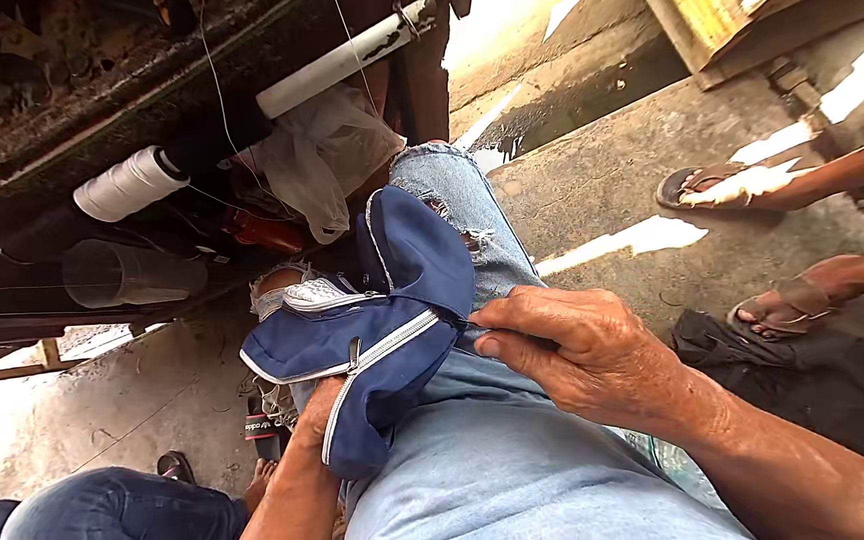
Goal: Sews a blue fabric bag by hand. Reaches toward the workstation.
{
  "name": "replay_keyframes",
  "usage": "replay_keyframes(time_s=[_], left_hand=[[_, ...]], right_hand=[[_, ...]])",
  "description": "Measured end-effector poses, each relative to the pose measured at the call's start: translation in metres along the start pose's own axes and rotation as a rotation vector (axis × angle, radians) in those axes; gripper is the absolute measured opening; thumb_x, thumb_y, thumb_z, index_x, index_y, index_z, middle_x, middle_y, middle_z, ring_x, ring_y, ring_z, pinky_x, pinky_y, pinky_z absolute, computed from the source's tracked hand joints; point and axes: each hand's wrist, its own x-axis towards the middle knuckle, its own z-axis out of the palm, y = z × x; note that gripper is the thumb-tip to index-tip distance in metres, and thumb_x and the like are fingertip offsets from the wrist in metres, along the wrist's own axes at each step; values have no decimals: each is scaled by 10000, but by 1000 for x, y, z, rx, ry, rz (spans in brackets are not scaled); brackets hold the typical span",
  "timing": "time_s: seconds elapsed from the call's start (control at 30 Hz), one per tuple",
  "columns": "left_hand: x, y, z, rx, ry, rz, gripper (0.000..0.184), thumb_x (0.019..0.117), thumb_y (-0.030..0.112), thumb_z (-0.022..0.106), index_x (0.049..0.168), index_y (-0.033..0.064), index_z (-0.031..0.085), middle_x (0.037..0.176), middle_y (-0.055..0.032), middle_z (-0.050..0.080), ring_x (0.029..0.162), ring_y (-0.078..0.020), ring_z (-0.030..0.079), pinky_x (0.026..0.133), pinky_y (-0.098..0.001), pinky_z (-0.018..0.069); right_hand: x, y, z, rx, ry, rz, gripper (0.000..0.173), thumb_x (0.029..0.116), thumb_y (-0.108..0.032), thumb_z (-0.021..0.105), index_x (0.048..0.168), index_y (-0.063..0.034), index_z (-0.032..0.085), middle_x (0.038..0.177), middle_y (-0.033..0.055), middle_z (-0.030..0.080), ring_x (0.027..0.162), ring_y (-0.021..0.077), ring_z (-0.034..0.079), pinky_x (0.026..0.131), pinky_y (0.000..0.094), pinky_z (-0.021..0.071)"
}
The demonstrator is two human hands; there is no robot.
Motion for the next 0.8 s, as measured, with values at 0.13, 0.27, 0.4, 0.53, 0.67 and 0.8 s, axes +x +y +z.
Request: replay_keyframes(time_s=[0.13,0.27,0.4,0.53,0.67,0.8], left_hand=[[7,1,1,41,-39,-170,242,978,-23,504,1071,-220,607,1011,-240,671,935,-64,596,872,-149,432],[5,-4,1,103,-53,-14,227,957,19,538,982,-175,653,908,-175,696,867,-27,617,829,-146,443],[1,-2,1,216,-86,39,248,972,29,530,1006,-174,669,959,-212,712,912,-92,651,872,-199,466],[5,-8,1,160,-70,84,227,953,30,545,933,-155,675,865,-176,706,819,-60,638,799,-174,463],[1,8,2,-148,-42,-99,201,971,40,552,966,-144,631,854,-53,650,827,105,562,794,-60,428],[-10,3,6,-296,-22,-48,136,973,70,568,970,-33,657,869,58,667,882,123,601,841,-76,480]], right_hand=[[3,1,0,-37,-23,4,193,1010,-162,625,1035,-41,774,840,-15,681,743,-4,614,633,140,499],[3,1,1,-84,-49,7,201,1009,-165,613,1036,-60,782,821,-22,668,725,-1,600,614,148,481],[5,2,0,-112,-65,-7,204,1002,-151,606,1025,-61,787,795,-21,649,691,6,583,579,157,460],[7,2,-2,-144,-87,-28,202,995,-144,601,1015,-65,786,800,-17,656,700,15,595,585,169,467],[10,3,-2,-164,-101,-43,198,986,-135,603,1008,-67,787,793,-14,650,688,25,590,569,178,464],[12,1,-4,-226,-139,-48,192,986,-151,591,958,-101,774,754,-29,610,642,42,567,521,212,430]])
